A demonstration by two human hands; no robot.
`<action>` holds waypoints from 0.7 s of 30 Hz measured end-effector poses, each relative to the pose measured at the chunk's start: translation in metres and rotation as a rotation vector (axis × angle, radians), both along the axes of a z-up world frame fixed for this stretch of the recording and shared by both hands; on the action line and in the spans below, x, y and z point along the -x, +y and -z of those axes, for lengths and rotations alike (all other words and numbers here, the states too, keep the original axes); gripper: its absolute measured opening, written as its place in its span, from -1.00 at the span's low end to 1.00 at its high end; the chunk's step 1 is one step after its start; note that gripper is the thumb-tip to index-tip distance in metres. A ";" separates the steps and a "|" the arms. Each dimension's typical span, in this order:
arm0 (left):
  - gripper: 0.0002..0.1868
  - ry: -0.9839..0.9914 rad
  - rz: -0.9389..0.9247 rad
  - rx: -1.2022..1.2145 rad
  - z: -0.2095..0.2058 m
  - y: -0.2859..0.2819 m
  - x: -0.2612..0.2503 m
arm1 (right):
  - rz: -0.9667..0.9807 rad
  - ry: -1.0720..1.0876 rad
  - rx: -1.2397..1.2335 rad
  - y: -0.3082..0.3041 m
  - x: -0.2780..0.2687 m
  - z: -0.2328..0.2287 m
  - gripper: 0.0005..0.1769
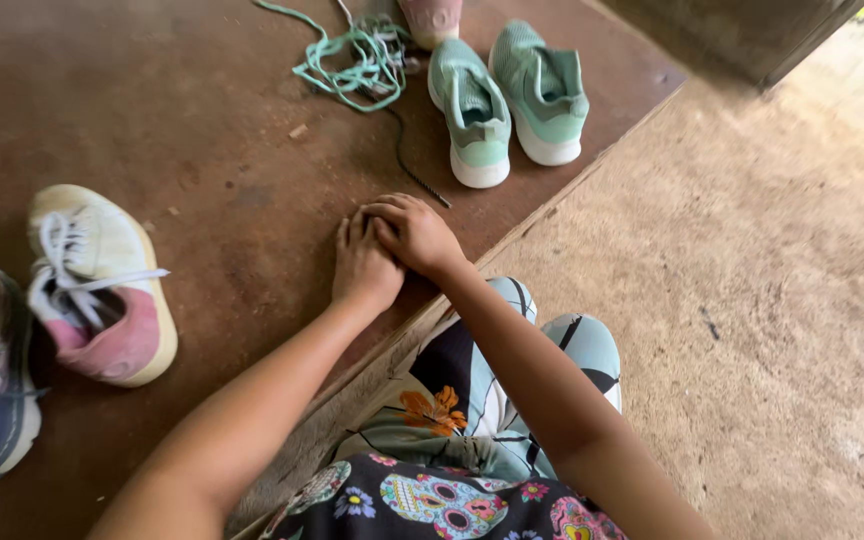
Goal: The person walks barefoot to a bench, places a pair of green sneakers down, and then proceeds to lace a white and pink sneaker using a white shoelace. The lacing is performed by hand, threading the lace through the eyelets.
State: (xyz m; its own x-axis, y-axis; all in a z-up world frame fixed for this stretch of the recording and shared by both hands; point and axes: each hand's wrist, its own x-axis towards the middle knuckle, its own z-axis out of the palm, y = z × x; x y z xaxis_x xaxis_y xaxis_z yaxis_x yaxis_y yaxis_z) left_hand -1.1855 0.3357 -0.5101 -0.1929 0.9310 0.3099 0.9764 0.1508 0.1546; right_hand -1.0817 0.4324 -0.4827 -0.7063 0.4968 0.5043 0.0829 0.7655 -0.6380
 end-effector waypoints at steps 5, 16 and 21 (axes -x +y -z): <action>-0.32 -0.064 -0.022 -0.036 -0.006 0.017 0.003 | 0.010 -0.025 -0.057 0.009 0.004 -0.009 -0.68; -0.37 -0.187 -0.008 0.108 -0.012 0.005 -0.001 | 0.083 -0.010 -0.063 0.007 0.001 0.012 -0.79; -0.31 -0.337 -0.071 0.220 -0.045 -0.009 -0.007 | 0.070 0.033 0.102 -0.002 0.000 -0.005 -0.76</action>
State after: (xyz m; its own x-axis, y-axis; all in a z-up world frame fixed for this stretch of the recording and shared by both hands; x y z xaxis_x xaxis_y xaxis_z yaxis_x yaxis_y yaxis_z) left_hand -1.1782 0.3267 -0.4649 -0.3155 0.9488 0.0137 0.8626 0.2808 0.4208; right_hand -1.0815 0.4302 -0.4780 -0.6523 0.5938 0.4711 0.1114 0.6899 -0.7153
